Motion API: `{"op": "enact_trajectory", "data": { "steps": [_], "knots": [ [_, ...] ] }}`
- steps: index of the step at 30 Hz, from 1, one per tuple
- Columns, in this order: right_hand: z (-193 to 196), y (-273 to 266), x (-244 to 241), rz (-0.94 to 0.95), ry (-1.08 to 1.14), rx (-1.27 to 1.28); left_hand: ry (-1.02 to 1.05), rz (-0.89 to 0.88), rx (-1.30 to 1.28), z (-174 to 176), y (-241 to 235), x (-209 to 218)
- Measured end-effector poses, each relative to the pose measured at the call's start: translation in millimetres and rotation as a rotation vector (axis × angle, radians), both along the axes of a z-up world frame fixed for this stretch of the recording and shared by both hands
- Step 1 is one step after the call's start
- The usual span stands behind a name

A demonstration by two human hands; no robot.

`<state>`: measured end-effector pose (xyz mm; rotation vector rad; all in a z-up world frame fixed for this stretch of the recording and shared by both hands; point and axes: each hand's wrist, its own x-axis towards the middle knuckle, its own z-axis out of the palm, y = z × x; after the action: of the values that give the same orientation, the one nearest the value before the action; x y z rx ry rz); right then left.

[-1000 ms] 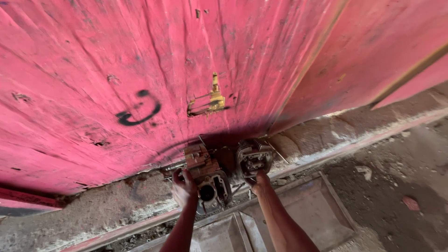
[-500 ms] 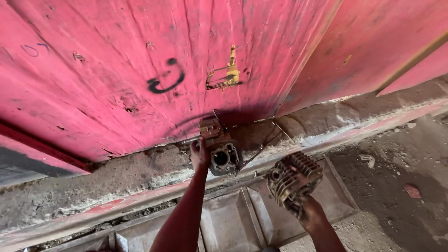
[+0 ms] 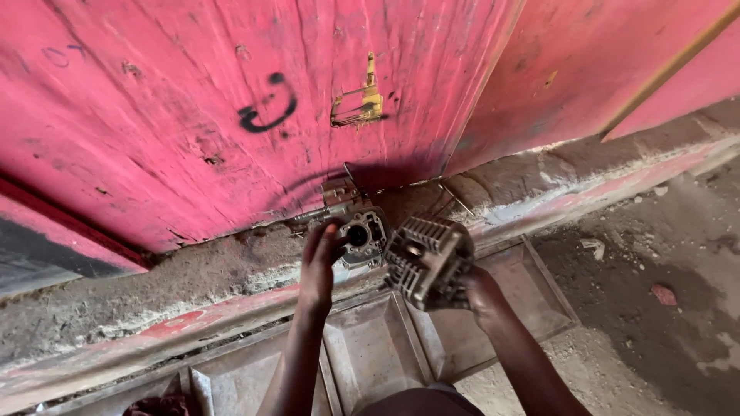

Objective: Inspecting and disassembling a motorcycle cylinder head and cylinder block

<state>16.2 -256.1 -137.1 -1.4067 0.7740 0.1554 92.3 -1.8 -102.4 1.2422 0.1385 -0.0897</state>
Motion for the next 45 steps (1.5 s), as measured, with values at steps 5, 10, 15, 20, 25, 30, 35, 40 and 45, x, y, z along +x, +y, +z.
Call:
{"op": "enact_trajectory", "data": {
  "steps": [5,10,15,20,25,30,35,40,45],
  "knots": [
    [2,21,26,0.16,-0.133,-0.162,-0.011,-0.251,0.004,36,4,-26],
    [17,28,43,0.45,-0.189,-0.549,-0.038,-0.299,-0.092,18,2,-30],
    [69,46,43,0.747,-0.054,-0.835,0.016,-0.074,-0.174,-6,1,-41],
    [120,61,34,0.818,-0.025,-0.901,0.085,0.038,-0.342,-41,1,-38],
    [156,64,22,0.796,-0.155,-0.705,0.227,0.089,-0.632,-21,-2,-38],
    [118,65,26,0.499,-0.494,-0.202,0.163,0.14,-0.613,8,-4,-41],
    [95,79,37,0.508,-0.34,-0.232,0.127,0.206,-0.167,-2,-9,-33],
    [98,67,56,0.461,-0.216,-0.395,0.001,0.015,0.372,91,-23,-68],
    [100,52,58,0.416,-0.212,-0.38,-0.271,-0.246,0.592,97,-26,-65]
  ]
}}
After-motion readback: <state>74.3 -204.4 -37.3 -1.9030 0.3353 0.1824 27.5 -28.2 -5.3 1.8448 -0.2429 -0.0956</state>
